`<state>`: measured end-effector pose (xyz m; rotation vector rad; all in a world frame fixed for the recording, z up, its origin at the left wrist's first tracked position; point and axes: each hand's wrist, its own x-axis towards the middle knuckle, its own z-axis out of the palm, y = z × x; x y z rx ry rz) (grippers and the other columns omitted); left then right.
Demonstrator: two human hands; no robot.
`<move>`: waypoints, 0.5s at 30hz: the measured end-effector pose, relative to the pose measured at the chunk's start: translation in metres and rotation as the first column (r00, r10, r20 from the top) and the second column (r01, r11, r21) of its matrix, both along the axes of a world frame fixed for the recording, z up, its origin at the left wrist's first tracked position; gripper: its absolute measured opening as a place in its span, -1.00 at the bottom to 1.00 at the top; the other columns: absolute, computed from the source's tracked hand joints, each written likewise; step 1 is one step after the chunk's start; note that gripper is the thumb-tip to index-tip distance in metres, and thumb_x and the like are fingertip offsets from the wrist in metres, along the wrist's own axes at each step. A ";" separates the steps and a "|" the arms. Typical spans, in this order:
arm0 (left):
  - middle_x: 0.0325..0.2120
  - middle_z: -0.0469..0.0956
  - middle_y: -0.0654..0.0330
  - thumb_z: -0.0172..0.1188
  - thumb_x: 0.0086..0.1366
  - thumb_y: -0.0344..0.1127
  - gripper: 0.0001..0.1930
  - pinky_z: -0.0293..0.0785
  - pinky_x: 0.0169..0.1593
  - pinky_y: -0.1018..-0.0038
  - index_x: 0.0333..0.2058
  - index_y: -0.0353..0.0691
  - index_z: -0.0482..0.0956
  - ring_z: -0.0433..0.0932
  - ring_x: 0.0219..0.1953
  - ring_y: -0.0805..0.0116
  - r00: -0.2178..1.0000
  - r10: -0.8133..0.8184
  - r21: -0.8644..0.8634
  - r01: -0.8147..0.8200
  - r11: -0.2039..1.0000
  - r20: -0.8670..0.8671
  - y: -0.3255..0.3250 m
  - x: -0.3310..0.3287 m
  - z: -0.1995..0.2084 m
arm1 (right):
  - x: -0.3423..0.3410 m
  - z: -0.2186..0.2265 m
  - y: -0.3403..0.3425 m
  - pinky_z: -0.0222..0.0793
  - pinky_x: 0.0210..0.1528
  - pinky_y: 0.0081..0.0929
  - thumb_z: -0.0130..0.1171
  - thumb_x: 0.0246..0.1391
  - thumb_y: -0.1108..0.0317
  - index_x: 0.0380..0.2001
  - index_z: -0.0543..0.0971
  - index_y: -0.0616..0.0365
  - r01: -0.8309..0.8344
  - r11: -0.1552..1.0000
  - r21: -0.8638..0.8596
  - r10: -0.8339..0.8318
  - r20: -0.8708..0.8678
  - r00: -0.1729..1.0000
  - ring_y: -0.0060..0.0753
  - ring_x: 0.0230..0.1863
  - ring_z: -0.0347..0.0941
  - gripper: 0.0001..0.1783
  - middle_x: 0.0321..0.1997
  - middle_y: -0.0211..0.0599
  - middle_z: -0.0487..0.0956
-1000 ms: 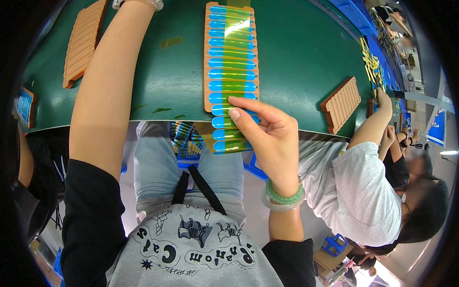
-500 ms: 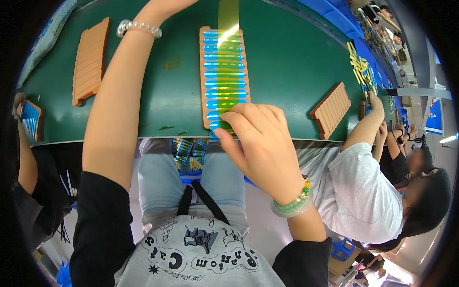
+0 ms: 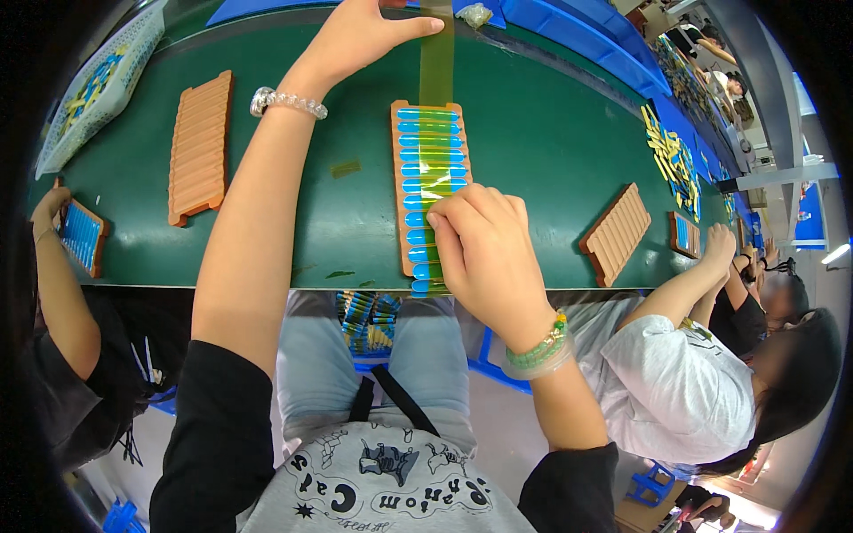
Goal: The person applies adhesive tape over rows of components set in trays, presses the tape down by hand, and gathers the connected strips into folded stacks below.
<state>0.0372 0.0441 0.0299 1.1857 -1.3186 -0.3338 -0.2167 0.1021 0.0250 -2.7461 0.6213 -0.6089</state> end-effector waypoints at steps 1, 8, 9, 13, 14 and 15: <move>-0.24 0.47 0.06 0.37 0.05 -0.33 -0.38 0.38 0.04 0.36 0.08 -0.16 0.28 0.46 -0.12 0.23 1.000 0.019 -0.014 -0.019 1.000 0.009 0.000 -0.001 0.000 | 0.002 -0.002 -0.003 0.20 -0.12 -0.32 0.15 0.04 0.48 -0.38 0.51 0.18 0.009 1.000 -0.009 -0.009 0.004 1.000 -0.23 -0.28 0.41 -0.95 -0.37 -0.29 0.47; -0.22 0.48 0.08 0.34 0.08 -0.33 -0.51 0.38 0.04 0.39 -0.01 -0.23 0.39 0.45 -0.12 0.25 1.000 0.021 -0.030 -0.021 0.999 0.007 -0.004 0.001 -0.001 | 0.021 -0.007 -0.019 0.21 -0.13 -0.31 0.13 0.06 0.46 -0.40 0.52 0.19 0.030 0.999 -0.031 -0.028 0.071 0.997 -0.21 -0.29 0.40 -0.96 -0.39 -0.27 0.46; -0.22 0.48 0.08 0.34 0.08 -0.32 -0.54 0.38 0.04 0.39 -0.04 -0.26 0.41 0.45 -0.13 0.26 1.000 0.022 -0.039 -0.022 0.999 0.016 -0.005 0.001 -0.001 | 0.023 -0.007 -0.023 0.21 -0.12 -0.30 0.12 0.07 0.45 -0.41 0.52 0.19 0.037 0.999 -0.034 -0.035 0.057 0.998 -0.20 -0.29 0.40 -0.95 -0.39 -0.27 0.46; -0.20 0.48 0.07 0.36 0.08 -0.31 -0.57 0.38 0.04 0.40 -0.10 -0.33 0.46 0.46 -0.11 0.26 1.000 0.012 -0.031 -0.012 0.999 -0.015 -0.008 -0.001 -0.004 | 0.035 -0.007 -0.035 0.22 -0.13 -0.28 0.09 0.08 0.43 -0.45 0.51 0.20 0.047 0.997 -0.069 -0.044 0.054 0.998 -0.17 -0.27 0.41 -0.92 -0.40 -0.23 0.48; -0.20 0.50 0.10 0.32 0.12 -0.28 -0.61 0.38 0.02 0.41 -0.11 -0.31 0.48 0.47 -0.11 0.30 1.000 0.016 -0.037 -0.016 0.999 -0.002 -0.009 0.000 -0.005 | 0.038 -0.008 -0.040 0.22 -0.13 -0.28 0.09 0.08 0.43 -0.45 0.51 0.20 0.048 0.996 -0.072 -0.044 0.055 0.998 -0.17 -0.27 0.41 -0.92 -0.40 -0.23 0.48; -0.21 0.51 0.13 0.29 0.17 -0.24 -0.66 0.37 0.01 0.41 -0.13 -0.28 0.51 0.47 -0.11 0.33 1.000 0.023 -0.039 -0.023 0.999 0.014 -0.009 0.001 -0.007 | 0.042 -0.011 -0.045 0.22 -0.13 -0.27 0.08 0.09 0.42 -0.46 0.51 0.20 0.048 0.995 -0.089 -0.043 0.058 0.997 -0.15 -0.27 0.42 -0.90 -0.41 -0.22 0.48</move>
